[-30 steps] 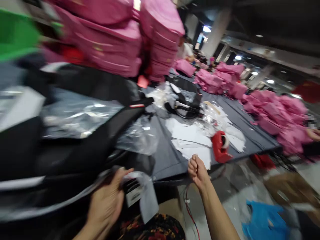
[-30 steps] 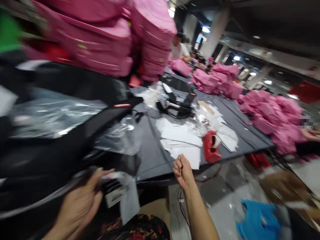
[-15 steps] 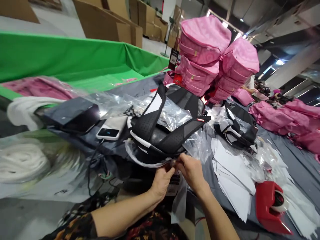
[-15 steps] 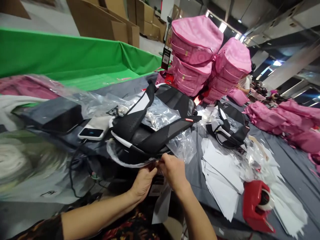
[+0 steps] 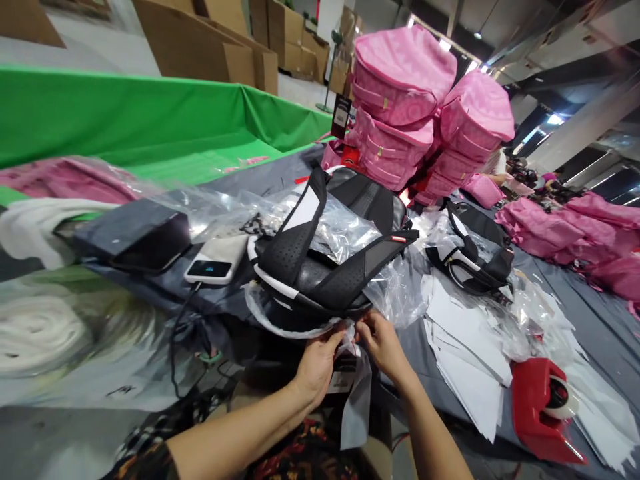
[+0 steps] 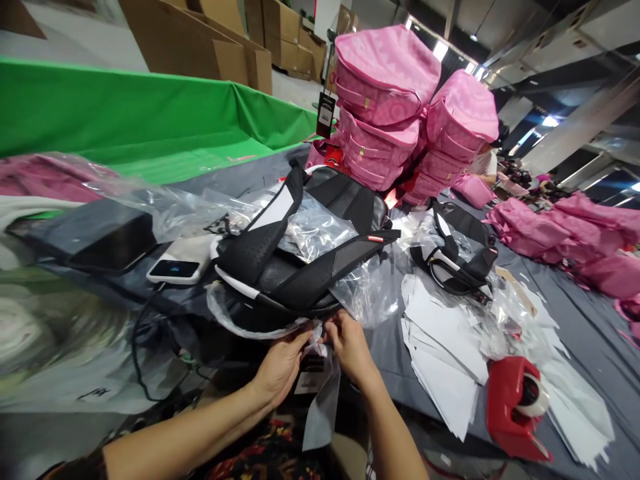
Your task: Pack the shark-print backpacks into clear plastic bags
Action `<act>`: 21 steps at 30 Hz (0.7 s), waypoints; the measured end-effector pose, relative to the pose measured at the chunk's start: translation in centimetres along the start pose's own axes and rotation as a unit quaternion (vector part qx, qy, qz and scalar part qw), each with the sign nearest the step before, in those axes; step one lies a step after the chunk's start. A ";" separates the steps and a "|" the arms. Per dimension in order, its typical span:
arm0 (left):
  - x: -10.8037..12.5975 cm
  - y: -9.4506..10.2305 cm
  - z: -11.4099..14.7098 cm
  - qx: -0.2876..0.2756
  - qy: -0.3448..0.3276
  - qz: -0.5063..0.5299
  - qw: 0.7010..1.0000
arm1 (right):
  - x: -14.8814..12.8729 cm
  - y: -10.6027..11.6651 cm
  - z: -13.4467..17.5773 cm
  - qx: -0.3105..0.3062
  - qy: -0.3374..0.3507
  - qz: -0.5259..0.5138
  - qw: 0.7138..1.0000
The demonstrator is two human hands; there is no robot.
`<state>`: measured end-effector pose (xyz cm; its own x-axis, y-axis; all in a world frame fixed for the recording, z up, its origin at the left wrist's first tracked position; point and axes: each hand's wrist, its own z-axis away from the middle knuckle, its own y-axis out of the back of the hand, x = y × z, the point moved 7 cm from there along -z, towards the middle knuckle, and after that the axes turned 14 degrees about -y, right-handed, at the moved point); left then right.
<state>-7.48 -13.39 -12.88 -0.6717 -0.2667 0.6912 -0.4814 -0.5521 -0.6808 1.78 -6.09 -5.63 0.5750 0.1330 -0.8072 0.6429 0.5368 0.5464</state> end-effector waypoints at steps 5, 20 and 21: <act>0.1 0.0 -0.2 -0.008 0.002 -0.022 1.000 | 1.4 -2.2 -2.0 -0.127 -0.099 -0.067 0.985; 0.8 -0.2 0.0 0.038 -0.015 -0.029 0.999 | 2.4 -2.5 -0.8 -0.166 -0.138 -0.181 0.959; 0.9 -0.3 0.0 0.038 -0.016 -0.032 0.999 | 2.4 -2.6 -1.0 -0.192 -0.146 -0.189 0.952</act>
<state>-7.88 -13.48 -12.04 -0.6225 -0.2537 0.7404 -0.4779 -0.6259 -0.6163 1.01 -6.34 -9.25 0.4914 -0.3379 -0.8027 0.6318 0.7727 0.0615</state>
